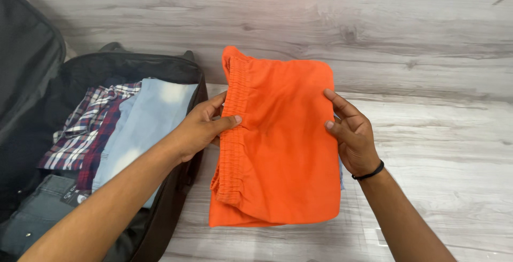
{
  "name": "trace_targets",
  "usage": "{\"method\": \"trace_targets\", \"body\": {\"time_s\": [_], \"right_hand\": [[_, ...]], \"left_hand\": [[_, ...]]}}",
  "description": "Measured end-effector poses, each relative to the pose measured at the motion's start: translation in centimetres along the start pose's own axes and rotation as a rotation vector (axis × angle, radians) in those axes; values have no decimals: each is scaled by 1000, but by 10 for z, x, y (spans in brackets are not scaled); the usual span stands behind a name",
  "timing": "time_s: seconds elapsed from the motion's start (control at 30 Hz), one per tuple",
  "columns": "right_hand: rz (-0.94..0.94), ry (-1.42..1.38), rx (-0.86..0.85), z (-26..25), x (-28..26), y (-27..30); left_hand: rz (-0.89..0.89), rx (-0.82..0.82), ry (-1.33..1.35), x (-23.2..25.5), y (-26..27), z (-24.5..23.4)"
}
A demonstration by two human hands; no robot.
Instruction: The person unzips a suitcase and removes folded clothes one by one, placing them on the floor. Items include a striped shirt, dark jeans, light jeans, and orange shorts. The person smooths each item after placement.
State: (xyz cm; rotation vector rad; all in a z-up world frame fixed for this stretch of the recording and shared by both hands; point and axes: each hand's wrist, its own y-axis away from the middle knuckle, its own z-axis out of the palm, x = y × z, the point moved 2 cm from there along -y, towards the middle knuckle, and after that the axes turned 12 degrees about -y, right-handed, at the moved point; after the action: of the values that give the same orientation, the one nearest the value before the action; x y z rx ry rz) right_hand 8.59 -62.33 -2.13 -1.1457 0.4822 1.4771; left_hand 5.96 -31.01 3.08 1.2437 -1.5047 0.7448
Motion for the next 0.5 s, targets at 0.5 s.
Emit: {"method": "trace_targets", "body": {"time_s": [0.5], "right_hand": [[29, 23, 95, -57, -2, 14]], "left_hand": [[-136, -60, -171, -5, -35, 43]]}}
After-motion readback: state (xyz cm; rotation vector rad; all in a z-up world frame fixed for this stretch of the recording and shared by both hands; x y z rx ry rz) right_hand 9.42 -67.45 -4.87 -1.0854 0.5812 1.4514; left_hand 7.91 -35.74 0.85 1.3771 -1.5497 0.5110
